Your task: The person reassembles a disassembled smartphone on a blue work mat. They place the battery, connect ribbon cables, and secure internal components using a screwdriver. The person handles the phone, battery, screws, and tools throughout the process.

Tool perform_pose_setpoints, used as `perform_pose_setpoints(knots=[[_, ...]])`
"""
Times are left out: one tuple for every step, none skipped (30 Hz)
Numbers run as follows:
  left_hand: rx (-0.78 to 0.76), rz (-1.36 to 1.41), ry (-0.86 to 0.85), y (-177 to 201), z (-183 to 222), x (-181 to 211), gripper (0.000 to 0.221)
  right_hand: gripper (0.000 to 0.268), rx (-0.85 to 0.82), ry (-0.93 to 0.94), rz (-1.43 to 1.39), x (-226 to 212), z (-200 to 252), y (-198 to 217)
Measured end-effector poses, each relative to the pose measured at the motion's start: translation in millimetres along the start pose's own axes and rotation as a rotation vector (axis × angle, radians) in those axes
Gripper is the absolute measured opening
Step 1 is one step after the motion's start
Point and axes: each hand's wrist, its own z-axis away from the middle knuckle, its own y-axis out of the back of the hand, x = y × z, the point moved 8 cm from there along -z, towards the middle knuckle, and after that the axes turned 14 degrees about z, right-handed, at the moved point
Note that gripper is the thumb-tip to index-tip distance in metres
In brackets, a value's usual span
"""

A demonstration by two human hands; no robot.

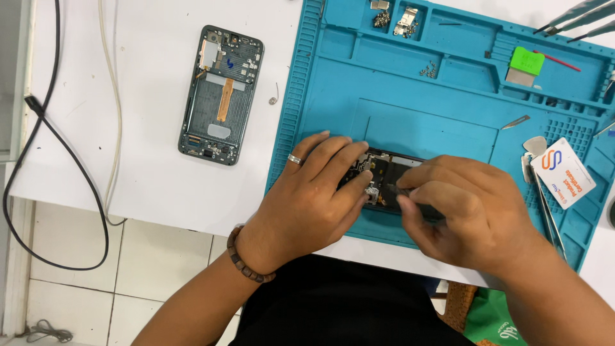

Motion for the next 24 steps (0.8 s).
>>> perform_pose_setpoints(knots=[[-0.001,-0.001,-0.004,-0.4,0.6,0.1,0.013,0.023,0.004,-0.001,0.002,1.1,0.6,-0.5],[-0.013,0.022,0.011,-1.5,1.0,-1.2,0.016,0.026,0.028,0.015,0.063,0.7,1.3,1.0],[-0.024,0.043,0.025,-2.5,1.2,-2.6,0.02,0.03,0.054,0.032,0.125,0.3,1.9,2.4],[-0.026,0.041,0.02,-2.7,1.3,-2.3,0.02,0.03,0.059,0.031,0.129,-0.6,-0.1,5.3],[-0.033,0.055,0.025,-3.5,1.5,-2.9,0.021,0.03,0.041,0.045,0.115,-2.4,-2.2,6.3],[-0.04,0.069,0.031,-4.5,1.9,-3.7,0.023,0.031,0.023,0.06,0.101,-4.2,-4.2,6.9],[-0.044,0.069,0.034,-4.3,1.9,-3.3,0.023,0.031,0.024,0.058,0.097,-4.2,-2.8,5.2],[-0.034,0.062,0.016,-3.1,1.9,-1.5,0.022,0.027,0.029,0.037,0.037,-2.5,-1.3,3.8],[-0.024,0.056,-0.005,-2.3,1.0,0.1,0.022,0.025,0.035,0.014,-0.019,-0.3,0.2,2.7],[-0.029,0.057,-0.006,-1.5,0.8,0.8,0.022,0.025,0.037,0.01,-0.02,1.2,0.9,2.4],[-0.03,0.07,-0.025,-0.4,0.5,2.9,0.018,0.028,0.047,0.028,0.023,0.8,1.6,3.0],[-0.031,0.083,-0.044,0.9,0.1,5.1,0.014,0.031,0.056,0.047,0.067,0.3,2.2,3.6],[-0.033,0.081,-0.048,0.9,-0.4,6.5,0.014,0.031,0.06,0.046,0.069,0.6,2.1,4.5],[-0.033,0.063,-0.061,1.3,-0.8,8.6,0.011,0.032,0.051,0.046,0.057,0.7,1.7,4.2],[-0.034,0.044,-0.071,1.6,-0.3,10.9,0.011,0.033,0.04,0.046,0.04,0.4,1.4,3.5],[-0.036,0.042,-0.071,1.3,-0.6,11.0,0.011,0.033,0.042,0.046,0.039,0.7,1.7,3.1],[-0.042,0.033,-0.072,0.6,-0.8,11.1,0.01,0.031,0.044,0.042,0.018,1.3,2.0,2.7],[-0.049,0.023,-0.073,-0.2,-1.1,11.2,0.009,0.03,0.046,0.039,-0.002,2.0,2.3,2.2],[-0.052,0.022,-0.073,-0.1,-1.4,11.7,0.009,0.03,0.048,0.037,-0.004,2.4,2.6,2.2],[-0.059,0.008,-0.07,-0.5,-1.8,12.0,0.009,0.028,0.052,0.036,0.001,2.7,2.9,2.3],[-0.064,-0.007,-0.07,-0.9,-2.7,12.1,0.009,0.027,0.055,0.036,0.009,3.5,3.0,2.7],[-0.066,-0.007,-0.072,-1.5,-2.6,11.7,0.009,0.027,0.057,0.034,0.01,4.1,3.0,2.8],[-0.075,-0.018,-0.076,-2.8,-1.9,11.8,0.008,0.026,0.048,0.026,0.001,4.9,3.2,2.1],[-0.084,-0.03,-0.08,-4.2,-1.2,11.8,0.009,0.024,0.039,0.017,-0.007,5.6,3.5,1.1]])
